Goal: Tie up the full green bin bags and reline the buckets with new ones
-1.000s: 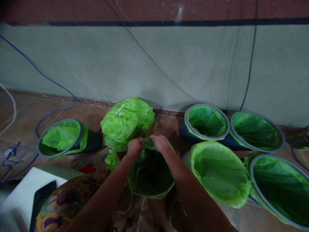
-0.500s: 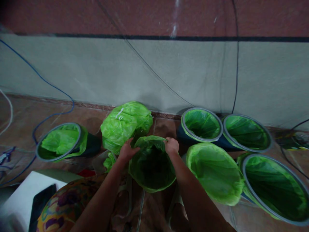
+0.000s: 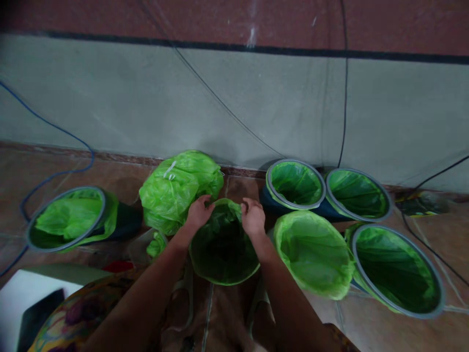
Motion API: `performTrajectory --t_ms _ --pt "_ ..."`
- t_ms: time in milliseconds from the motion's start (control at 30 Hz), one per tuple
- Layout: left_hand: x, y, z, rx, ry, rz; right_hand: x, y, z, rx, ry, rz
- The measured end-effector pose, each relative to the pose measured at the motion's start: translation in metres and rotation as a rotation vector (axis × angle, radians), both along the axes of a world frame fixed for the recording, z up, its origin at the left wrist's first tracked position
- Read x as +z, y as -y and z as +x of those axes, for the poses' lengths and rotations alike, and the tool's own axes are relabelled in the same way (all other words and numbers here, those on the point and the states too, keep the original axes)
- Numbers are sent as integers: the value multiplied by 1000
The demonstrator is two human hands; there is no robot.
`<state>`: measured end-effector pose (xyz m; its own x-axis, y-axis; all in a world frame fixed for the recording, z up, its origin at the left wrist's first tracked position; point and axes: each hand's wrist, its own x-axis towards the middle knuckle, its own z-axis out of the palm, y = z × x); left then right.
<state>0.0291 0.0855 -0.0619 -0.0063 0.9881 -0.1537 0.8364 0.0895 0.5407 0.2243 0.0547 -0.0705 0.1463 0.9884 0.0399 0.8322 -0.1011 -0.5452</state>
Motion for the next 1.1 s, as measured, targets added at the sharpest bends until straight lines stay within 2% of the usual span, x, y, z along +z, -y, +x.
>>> performTrajectory --t_ms 100,233,367,433,567,667,767,833,967,1100 --pt "-6 2 -7 -39 -25 -45 -5 -19 -8 150 54 -132" --pt "-10 13 -20 -92 -82 87 -18 -21 -7 285 164 -258" --pt "-11 28 -26 -254 -219 115 -23 -20 2 322 305 -386" --pt "-9 34 -22 -276 -321 89 -23 -20 4 329 337 -418" --pt "2 42 -12 -219 -425 52 -21 -19 7 330 290 -387" --pt "13 39 -4 -166 -347 96 -16 -20 8 284 167 -211" --pt "16 26 6 -145 -234 176 -11 -25 5 288 68 -82" --pt "12 14 13 -188 -221 149 -10 -30 0 337 64 -92" --pt "-2 -4 21 -314 -324 -101 -14 -38 -11 465 206 -241" --pt "-7 -8 25 -295 -369 -156 -17 -43 -14 433 339 -300"
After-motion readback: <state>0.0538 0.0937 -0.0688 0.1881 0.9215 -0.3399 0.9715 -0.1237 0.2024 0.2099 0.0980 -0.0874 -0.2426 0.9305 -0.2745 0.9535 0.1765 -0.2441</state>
